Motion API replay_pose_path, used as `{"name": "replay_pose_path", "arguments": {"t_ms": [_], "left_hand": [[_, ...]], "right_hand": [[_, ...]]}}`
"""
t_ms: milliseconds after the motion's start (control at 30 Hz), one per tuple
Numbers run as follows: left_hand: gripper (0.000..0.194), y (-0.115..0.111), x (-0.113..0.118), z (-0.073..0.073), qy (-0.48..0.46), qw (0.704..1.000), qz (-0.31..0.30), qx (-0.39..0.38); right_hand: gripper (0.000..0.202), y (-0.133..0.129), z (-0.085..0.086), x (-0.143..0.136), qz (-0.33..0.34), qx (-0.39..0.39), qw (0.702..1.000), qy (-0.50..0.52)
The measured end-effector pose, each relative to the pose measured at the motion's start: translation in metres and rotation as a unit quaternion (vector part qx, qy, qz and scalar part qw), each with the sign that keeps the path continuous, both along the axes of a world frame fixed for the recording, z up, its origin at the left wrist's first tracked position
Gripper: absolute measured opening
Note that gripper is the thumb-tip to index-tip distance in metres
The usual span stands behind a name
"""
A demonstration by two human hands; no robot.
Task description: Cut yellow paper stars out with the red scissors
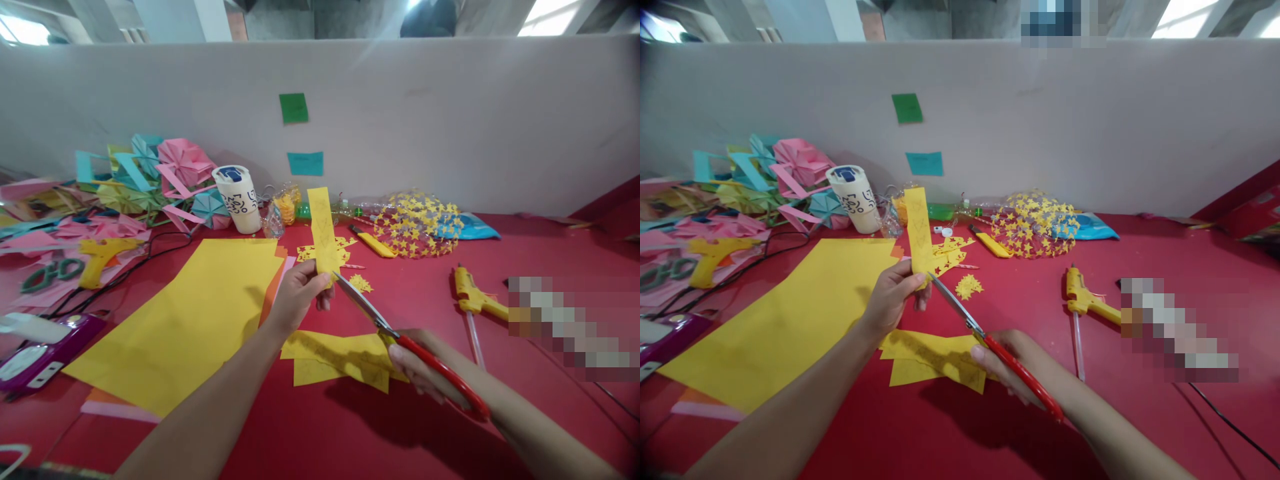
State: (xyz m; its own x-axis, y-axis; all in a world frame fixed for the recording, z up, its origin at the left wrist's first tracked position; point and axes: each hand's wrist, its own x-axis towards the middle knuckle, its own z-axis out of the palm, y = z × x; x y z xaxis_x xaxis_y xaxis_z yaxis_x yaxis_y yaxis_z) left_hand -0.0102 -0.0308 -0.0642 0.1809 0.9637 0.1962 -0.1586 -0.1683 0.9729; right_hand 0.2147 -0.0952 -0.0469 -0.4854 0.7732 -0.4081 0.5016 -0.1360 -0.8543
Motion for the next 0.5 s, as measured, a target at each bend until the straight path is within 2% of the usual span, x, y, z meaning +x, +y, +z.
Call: {"name": "replay_pose_path", "arguments": {"t_ms": [500], "left_hand": [[0.013, 0.0002, -0.0001, -0.0004, 0.0, 1.0, 0.004, 0.008]], "right_hand": [[0.051, 0.0001, 0.0027, -0.0004, 0.002, 0.003, 1.0, -0.001]]}}
